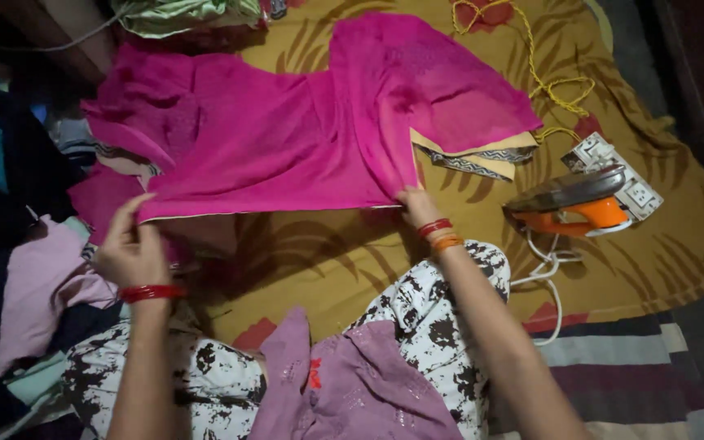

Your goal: Ironing and folding a pink garment on a flat surface.

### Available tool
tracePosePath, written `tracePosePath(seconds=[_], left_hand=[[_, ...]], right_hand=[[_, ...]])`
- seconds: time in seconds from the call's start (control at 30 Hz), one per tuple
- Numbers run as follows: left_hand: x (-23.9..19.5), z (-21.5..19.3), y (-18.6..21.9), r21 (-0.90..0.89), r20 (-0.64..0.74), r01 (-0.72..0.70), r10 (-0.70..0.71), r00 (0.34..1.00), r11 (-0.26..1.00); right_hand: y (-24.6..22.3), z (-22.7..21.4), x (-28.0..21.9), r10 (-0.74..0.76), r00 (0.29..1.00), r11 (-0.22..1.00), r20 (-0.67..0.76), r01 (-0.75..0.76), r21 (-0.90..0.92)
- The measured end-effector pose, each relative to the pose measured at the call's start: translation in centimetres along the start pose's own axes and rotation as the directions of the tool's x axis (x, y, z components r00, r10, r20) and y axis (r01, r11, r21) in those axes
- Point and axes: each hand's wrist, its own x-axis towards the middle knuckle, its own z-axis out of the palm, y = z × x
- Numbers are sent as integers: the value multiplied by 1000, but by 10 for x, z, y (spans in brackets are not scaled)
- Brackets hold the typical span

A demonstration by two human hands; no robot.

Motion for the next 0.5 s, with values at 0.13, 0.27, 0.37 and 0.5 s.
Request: tracePosePath(seconds=[0.13,0.27,0.37,0.5], left_hand=[[13,-29,-8,43,-82,163,-159,984,986],[20,-35,-19,81,-33,-37,40,999,996],[33,-25,-47,217,-3,-1,2,1000,976],[89,-3,-165,803,263,-41,-293,919,594]], right_hand=[[37,-33,-8,5,955,987,297,43,-154],[0,-106,4,29,937,998,349,-6,-68],[19,-104,8,97,907,995,410,-81,-55],[72,-66,69,212,785,970,582,-96,-224]])
